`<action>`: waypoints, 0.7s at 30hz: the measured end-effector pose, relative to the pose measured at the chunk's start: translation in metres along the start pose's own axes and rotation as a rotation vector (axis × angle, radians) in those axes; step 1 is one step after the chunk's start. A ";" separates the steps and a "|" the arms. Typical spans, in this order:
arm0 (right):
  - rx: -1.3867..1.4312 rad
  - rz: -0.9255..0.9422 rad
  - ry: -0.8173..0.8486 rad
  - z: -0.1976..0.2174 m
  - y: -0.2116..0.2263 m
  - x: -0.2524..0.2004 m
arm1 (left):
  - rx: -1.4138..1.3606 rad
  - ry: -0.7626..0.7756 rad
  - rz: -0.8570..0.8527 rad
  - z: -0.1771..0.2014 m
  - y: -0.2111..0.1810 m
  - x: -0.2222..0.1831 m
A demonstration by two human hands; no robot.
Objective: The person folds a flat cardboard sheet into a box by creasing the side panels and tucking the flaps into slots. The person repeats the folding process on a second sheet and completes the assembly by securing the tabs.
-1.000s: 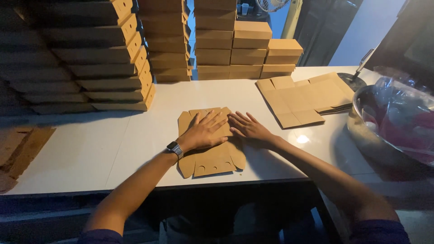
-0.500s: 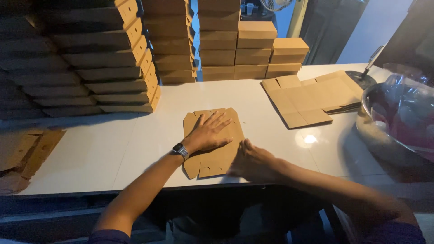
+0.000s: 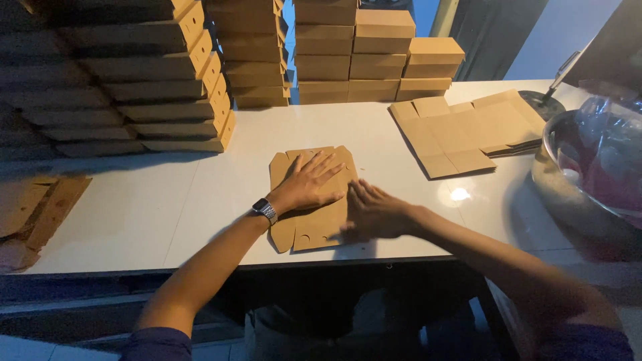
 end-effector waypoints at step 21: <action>0.303 -0.364 -0.966 -0.034 -0.042 0.018 | -0.117 0.115 0.611 0.037 0.075 -0.036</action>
Point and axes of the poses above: each hand's wrist, its own x-axis towards the middle knuckle, its own z-axis out of the back of the hand, y = z × x, the point moved 4 cm from there along x, towards the middle knuckle, and after that the axes turned 9 degrees about z, right-handed, at the moved point
